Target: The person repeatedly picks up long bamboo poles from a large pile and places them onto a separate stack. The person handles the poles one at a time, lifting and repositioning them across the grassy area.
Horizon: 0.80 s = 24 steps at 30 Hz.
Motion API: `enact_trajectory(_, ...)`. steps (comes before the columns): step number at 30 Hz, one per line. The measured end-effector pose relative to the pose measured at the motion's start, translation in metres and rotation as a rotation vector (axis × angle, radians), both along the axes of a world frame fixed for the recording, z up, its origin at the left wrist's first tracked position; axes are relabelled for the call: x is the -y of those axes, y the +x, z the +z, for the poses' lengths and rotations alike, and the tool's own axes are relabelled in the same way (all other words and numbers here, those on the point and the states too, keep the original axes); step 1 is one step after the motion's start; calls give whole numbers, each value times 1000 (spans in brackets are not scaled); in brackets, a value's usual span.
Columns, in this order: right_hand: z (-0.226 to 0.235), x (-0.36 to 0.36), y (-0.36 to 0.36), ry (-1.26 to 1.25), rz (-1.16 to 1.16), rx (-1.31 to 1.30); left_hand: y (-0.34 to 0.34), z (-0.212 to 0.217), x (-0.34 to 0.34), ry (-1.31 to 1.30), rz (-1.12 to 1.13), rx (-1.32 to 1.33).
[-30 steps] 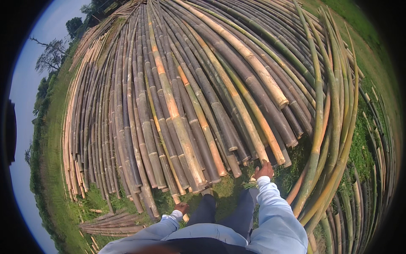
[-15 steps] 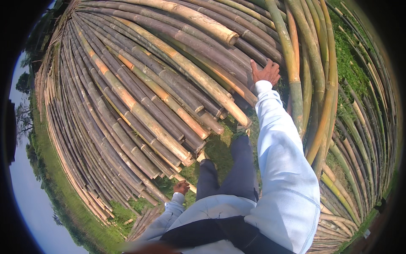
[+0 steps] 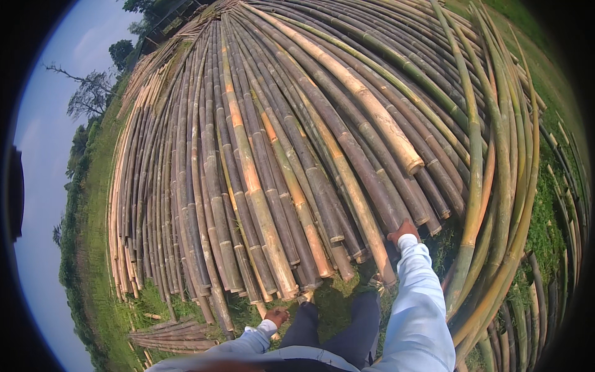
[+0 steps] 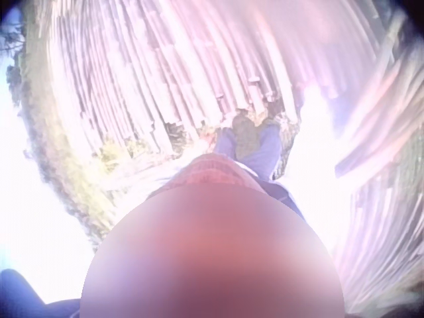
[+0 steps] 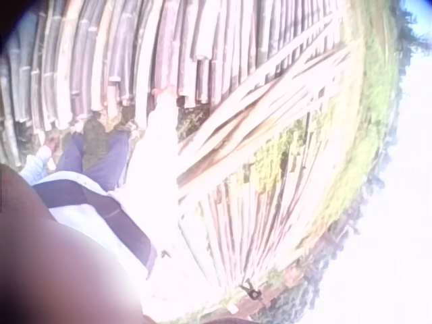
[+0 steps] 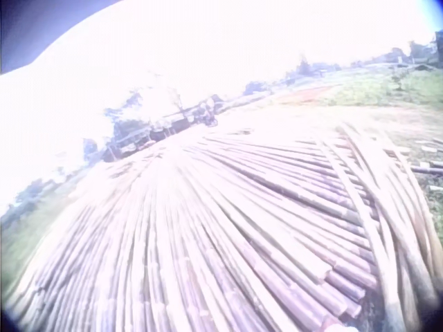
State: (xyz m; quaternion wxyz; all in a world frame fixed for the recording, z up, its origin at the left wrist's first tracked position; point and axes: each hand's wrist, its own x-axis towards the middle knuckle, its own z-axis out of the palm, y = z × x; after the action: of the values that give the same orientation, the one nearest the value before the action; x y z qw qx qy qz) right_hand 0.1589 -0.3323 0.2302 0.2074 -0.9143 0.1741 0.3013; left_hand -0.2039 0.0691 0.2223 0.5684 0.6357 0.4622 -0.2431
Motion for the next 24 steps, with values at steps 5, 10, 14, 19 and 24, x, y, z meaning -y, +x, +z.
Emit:
enact_trajectory(5,-1,-105,-73,1,154,-63,6,18,-5,123,-174,68)
enact_trajectory(10,-19,-237,-148,206,723,-443,6,22,-23,136,-222,130)
enact_trajectory(14,-18,-226,-154,367,264,-64,-6,1,-47,162,-106,99)
enact_trajectory(19,-21,-117,-126,8,-86,494,-51,-18,-65,57,57,58)
enact_trajectory(24,-36,-41,-111,-107,-234,314,-77,-14,-60,12,40,-185)
